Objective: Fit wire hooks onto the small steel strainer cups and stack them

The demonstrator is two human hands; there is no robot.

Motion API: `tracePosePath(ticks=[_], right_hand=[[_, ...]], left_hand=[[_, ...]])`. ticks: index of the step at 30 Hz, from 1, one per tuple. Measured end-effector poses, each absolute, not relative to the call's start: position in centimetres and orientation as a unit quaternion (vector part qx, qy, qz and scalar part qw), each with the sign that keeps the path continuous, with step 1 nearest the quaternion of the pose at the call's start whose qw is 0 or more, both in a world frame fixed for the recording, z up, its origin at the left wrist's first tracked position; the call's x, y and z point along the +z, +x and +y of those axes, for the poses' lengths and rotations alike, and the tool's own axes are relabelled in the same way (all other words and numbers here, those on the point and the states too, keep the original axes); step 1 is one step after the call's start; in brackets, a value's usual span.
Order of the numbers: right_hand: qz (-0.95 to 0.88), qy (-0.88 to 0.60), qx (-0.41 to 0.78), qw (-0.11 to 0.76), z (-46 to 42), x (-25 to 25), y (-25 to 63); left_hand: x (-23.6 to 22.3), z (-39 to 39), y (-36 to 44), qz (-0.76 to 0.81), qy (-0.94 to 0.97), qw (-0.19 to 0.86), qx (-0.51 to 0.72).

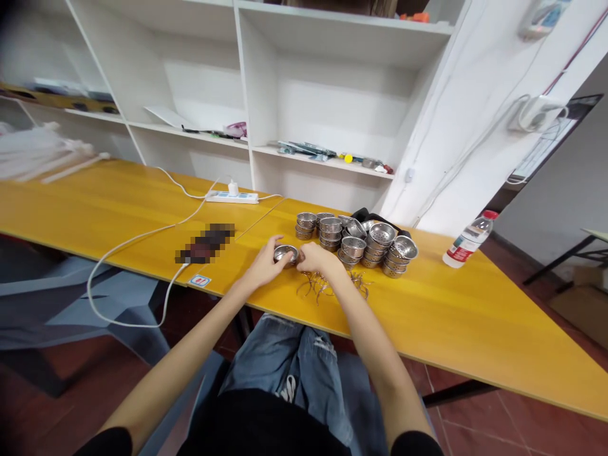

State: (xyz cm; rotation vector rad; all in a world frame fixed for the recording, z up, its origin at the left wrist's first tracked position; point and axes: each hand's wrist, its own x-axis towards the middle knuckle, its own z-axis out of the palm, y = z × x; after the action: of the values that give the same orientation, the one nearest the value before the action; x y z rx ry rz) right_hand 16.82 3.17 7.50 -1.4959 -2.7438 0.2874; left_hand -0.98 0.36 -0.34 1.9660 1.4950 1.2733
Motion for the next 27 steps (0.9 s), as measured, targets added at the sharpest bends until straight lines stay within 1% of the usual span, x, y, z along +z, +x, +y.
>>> tracePosePath(ticks=[4, 7, 9, 11, 15, 18, 21, 24, 27], right_hand=[[-0.866, -0.462, 0.112, 0.156, 3.4, 6.6, 18.5], [-0.85, -0.43, 0.142, 0.268, 3.3, 6.6, 19.0], [-0.827, -0.417, 0.186, 0.33, 3.3, 6.6, 19.1], [-0.784, -0.423, 0.26, 0.373, 3.4, 6.4, 19.1], [-0.68, -0.43, 0.428, 0.412, 3.6, 6.2, 19.0], [-0.637, -0.391, 0.497, 0.441, 3.4, 6.3, 18.8], [-0.614, -0.372, 0.515, 0.468, 3.1, 6.4, 18.5], [-0.613, -0.371, 0.502, 0.484, 2.8, 6.2, 17.9], [-0.615, -0.375, 0.485, 0.496, 2.6, 5.9, 17.3]], left_hand=[[-0.3, 0.1, -1.4, 0.505, 0.737, 0.166, 0.418], [-0.6, 0.3, -1.4, 0.492, 0.743, 0.182, 0.416], [-0.8, 0.5, -1.2, 0.481, 0.734, 0.199, 0.436], [-0.9, 0.7, -1.1, 0.467, 0.728, 0.211, 0.456], [-0.5, 0.6, -0.9, 0.447, 0.729, 0.196, 0.481], [-0.4, 0.5, -0.7, 0.447, 0.733, 0.181, 0.479], [-0.6, 0.5, -0.6, 0.458, 0.738, 0.192, 0.456], [-0.7, 0.5, -0.5, 0.453, 0.747, 0.197, 0.445], [-0.7, 0.5, -0.4, 0.434, 0.757, 0.179, 0.454]])
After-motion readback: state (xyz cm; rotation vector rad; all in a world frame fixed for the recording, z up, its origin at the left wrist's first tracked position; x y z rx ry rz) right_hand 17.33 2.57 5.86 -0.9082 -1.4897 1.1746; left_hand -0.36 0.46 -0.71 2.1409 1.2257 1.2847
